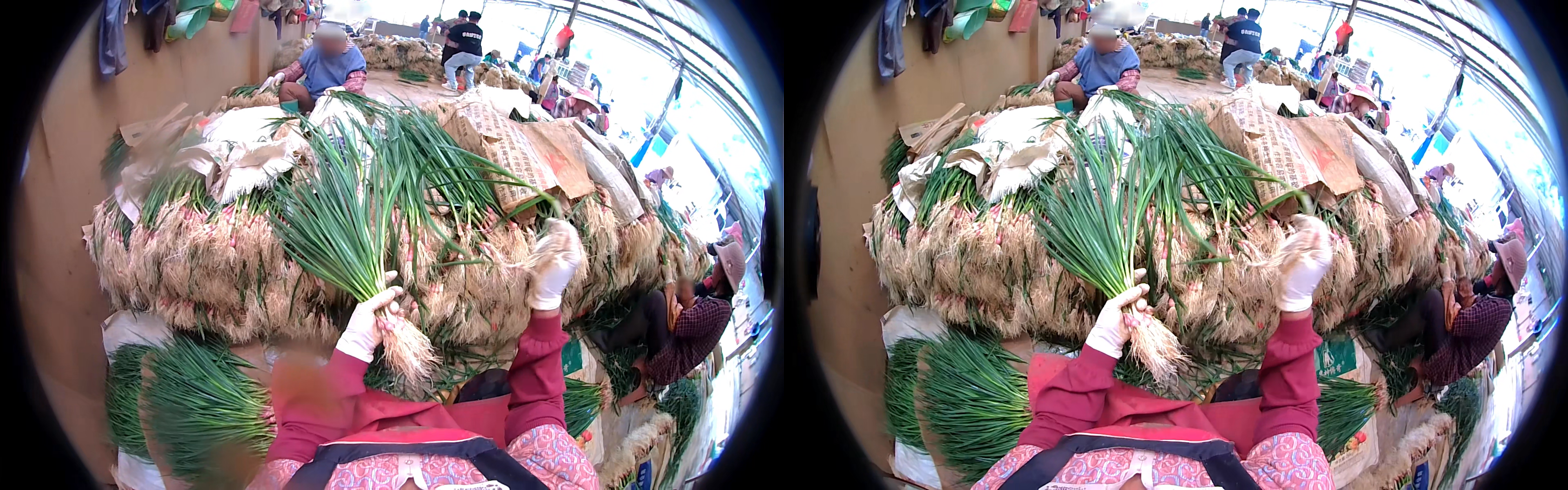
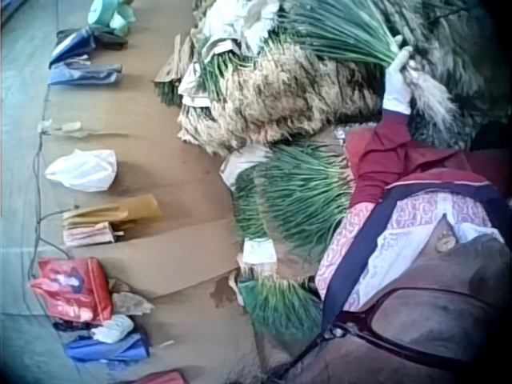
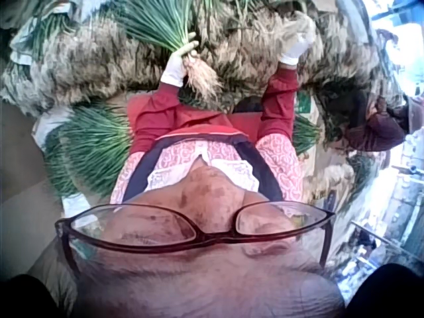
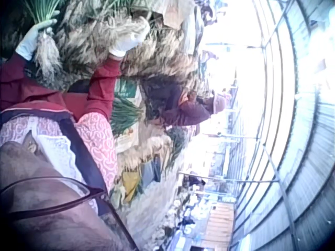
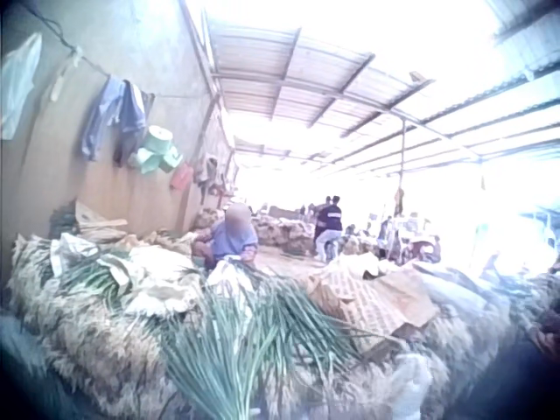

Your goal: The person sorts green onions by hand, removing damaged or yellowed stalks from each bundle before placing the bundle into a separate pile on the floor.

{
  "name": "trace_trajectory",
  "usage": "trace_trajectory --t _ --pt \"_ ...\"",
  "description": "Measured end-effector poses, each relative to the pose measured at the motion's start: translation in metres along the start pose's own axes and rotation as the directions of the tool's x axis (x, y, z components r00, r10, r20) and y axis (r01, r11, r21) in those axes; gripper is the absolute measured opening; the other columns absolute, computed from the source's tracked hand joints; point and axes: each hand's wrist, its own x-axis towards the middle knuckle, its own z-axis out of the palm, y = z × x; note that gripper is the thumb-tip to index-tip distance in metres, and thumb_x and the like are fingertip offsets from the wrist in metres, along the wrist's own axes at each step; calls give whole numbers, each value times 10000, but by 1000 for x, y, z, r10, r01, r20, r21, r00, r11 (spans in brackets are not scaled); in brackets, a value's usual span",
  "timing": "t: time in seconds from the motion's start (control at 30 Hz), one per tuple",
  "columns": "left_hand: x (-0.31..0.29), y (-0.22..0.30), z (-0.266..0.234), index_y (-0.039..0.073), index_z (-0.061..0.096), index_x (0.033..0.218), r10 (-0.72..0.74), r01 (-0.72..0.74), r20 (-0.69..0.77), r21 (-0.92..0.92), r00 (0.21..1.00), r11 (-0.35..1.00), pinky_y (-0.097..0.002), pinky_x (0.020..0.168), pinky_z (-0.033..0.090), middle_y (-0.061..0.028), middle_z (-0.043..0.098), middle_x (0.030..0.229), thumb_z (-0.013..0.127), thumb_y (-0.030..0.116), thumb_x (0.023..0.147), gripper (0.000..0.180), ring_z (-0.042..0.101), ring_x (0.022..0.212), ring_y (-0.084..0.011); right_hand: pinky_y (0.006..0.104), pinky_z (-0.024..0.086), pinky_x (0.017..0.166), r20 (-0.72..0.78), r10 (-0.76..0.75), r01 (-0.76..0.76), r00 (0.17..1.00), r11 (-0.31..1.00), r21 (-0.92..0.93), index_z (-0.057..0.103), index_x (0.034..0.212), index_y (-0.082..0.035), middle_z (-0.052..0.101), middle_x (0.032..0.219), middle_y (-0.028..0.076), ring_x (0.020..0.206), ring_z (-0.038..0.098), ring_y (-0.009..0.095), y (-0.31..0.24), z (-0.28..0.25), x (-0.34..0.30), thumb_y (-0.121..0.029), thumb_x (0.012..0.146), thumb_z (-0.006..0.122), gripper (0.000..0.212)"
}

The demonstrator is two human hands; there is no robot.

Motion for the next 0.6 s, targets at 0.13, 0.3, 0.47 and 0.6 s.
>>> trace_trajectory --t 0.13,0.3,0.47,0.6 --pt "-1 2 -2 114 461 1237 16 -14 -19 53 1000 998 -347 474 468 -30 569 726 528 96 853 390 543 556 -179 171 389 493 8 -154 152 988 983 100 529 1061 31 546 717 8 559 465 48 -13 -2 6 -186 903 530 269" --pt "-2 -1 3 89 458 1230 34 -31 -75 49 997 998 -330 462 472 -35 582 816 535 81 841 397 545 549 -172 220 407 507 401 316 -159 860 912 -378 605 980 -55 574 667 -8 540 492 73 49 20 -53 -180 886 556 164" --pt "-9 3 7 69 465 1191 14 -5 -107 83 994 997 -283 398 441 -61 598 782 587 61 820 391 566 531 -168 229 415 498 450 416 -147 790 842 -520 597 915 -69 546 589 25 509 502 81 54 29 -118 -207 866 584 147" --pt "-5 -8 5 45 503 1052 50 -33 -142 121 989 992 -340 548 547 -120 626 966 560 66 828 232 621 712 -221 270 439 493 547 468 -44 694 787 -616 581 846 -78 583 613 68 503 564 163 27 37 -143 -236 854 592 159"
